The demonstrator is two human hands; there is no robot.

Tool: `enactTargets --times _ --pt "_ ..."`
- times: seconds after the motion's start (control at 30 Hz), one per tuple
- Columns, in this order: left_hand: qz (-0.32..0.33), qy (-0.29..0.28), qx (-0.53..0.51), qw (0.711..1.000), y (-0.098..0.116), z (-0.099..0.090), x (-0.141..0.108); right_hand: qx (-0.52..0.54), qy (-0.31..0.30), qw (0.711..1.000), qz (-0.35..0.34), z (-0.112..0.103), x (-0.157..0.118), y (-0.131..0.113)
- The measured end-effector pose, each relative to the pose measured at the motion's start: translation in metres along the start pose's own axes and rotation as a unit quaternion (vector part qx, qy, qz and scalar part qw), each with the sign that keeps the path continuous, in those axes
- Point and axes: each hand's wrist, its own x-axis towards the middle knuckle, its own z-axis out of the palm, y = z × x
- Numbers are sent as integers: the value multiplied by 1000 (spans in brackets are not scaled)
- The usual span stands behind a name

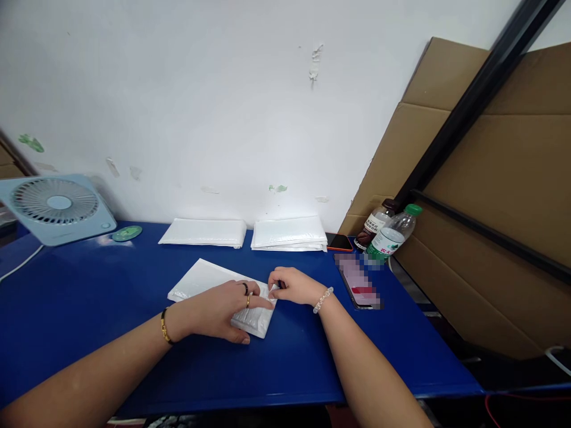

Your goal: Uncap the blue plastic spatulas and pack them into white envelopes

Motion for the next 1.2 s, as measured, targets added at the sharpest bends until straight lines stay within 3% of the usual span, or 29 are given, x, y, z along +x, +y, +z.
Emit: enactTargets --times 0.2,0.3,0.4,0.5,0.6,0.67,0.73,0.8,0.83,0.87,0.9,0.97,1.03,1.1,1.2 --pt "8 29 119 992 5 15 6 20 32 999 33 4 0 -5" --pt "23 43 184 982 9 20 9 0 75 997 6 -3 -3 -13" --pt "-6 66 192 979 10 15 10 10 83 995 -47 -10 -7 -25" --pt "-64 117 191 972 8 5 11 19 71 994 -80 -8 -8 -36" --pt "-97 206 184 956 6 -4 9 -1 147 988 -45 3 -3 -40" --pt "-125 291 144 938 6 -7 7 38 197 980 3 11 3 -34" --pt "-167 342 20 925 6 -5 7 145 211 965 60 16 9 -24" --pt "-210 279 -217 912 6 3 9 283 212 928 117 18 13 -13" --pt "-230 212 -361 879 6 8 11 347 212 903 141 17 15 -8" --pt "-246 144 -497 820 5 15 14 404 211 876 158 17 15 -4" --pt "-256 94 -612 742 5 21 17 453 207 851 169 16 16 -1" --pt "-259 95 -755 595 3 32 24 527 190 810 175 15 15 2" --pt "-247 170 -810 504 0 39 30 567 175 788 165 16 15 1" --pt "-249 238 -813 469 -3 41 33 576 164 786 153 18 16 -2" --pt "-280 292 -778 481 -8 40 33 542 160 815 131 22 18 -8"
